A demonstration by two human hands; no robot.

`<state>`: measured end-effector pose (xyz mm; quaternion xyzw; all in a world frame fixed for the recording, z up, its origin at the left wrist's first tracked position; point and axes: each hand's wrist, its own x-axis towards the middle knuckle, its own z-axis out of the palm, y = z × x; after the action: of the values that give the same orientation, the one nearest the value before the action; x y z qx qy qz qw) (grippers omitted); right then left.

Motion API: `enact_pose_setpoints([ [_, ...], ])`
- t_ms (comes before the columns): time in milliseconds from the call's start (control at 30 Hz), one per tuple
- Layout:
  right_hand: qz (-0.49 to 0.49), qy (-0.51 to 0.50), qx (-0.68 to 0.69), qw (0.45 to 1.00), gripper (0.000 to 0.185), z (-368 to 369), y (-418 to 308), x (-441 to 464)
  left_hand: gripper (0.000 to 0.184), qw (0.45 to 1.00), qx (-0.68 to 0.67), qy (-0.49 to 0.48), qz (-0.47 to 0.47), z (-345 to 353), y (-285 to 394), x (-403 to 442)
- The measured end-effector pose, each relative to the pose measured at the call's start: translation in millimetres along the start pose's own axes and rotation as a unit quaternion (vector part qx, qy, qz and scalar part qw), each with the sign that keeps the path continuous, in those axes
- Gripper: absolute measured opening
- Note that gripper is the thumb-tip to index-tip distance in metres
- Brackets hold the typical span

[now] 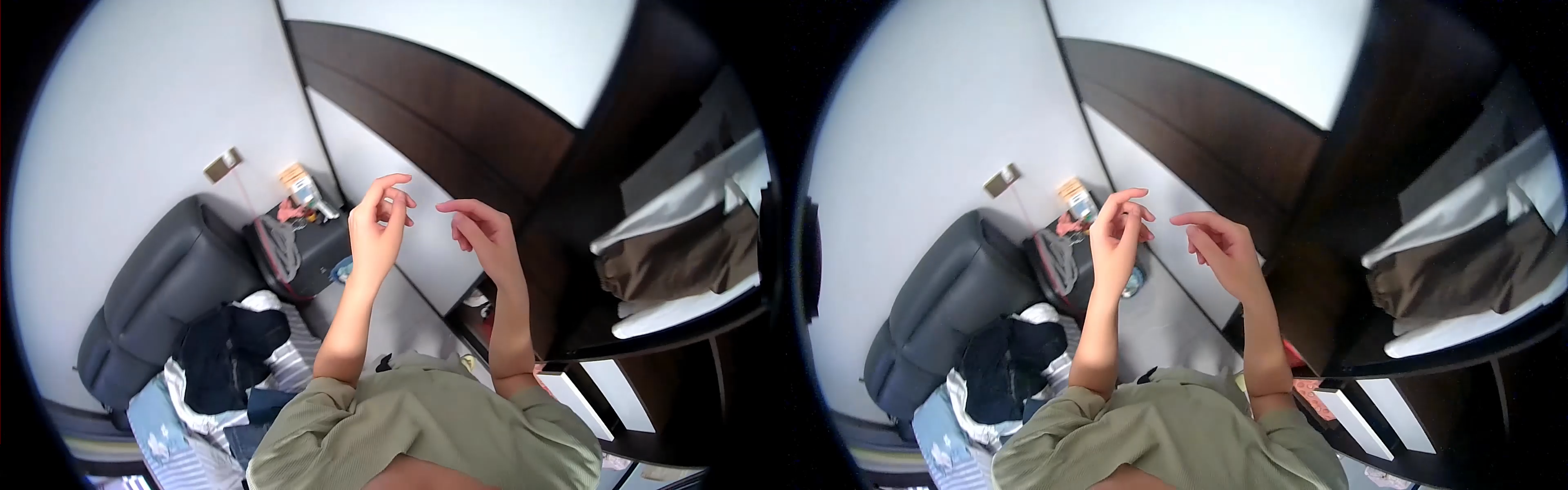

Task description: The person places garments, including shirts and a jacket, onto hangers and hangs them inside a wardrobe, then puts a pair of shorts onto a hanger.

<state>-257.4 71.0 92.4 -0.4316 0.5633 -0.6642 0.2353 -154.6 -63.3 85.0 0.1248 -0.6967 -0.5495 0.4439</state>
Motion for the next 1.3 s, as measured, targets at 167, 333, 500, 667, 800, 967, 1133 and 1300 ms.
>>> enact_pose_setpoints([
  [167,0.049,-0.094,0.009,0.994,0.019,85.3,58.3,23.4,0.020,0.994,0.060,0.074,-0.049,-94.3,-26.2,-29.5],
  [333,0.090,-0.198,0.032,0.976,0.018,163.8,112.4,36.7,0.016,0.972,0.133,0.160,-0.113,-165.9,-50.4,-68.7],
  [500,0.124,-0.315,0.005,0.941,0.018,218.8,154.9,51.5,0.017,0.938,0.184,0.237,-0.175,-213.5,-74.6,-106.0],
  [667,0.141,-0.383,-0.013,0.913,0.020,264.7,206.8,67.8,0.015,0.899,0.219,0.297,-0.235,-250.4,-118.4,-132.6],
  [800,0.173,-0.421,-0.016,0.890,0.019,291.9,263.6,89.3,0.018,0.882,0.226,0.305,-0.280,-273.5,-152.2,-132.2],
  [967,0.198,-0.429,0.001,0.881,0.018,318.1,342.6,139.2,0.017,0.861,0.228,0.315,-0.328,-295.7,-220.7,-109.2],
  [1133,0.232,-0.417,-0.031,0.878,0.019,335.0,420.8,188.2,0.017,0.843,0.264,0.298,-0.362,-309.6,-313.9,-87.6],
  [1300,0.280,-0.412,-0.063,0.865,0.023,348.2,506.7,206.0,0.017,0.835,0.260,0.278,-0.397,-325.8,-381.6,-62.1],
])
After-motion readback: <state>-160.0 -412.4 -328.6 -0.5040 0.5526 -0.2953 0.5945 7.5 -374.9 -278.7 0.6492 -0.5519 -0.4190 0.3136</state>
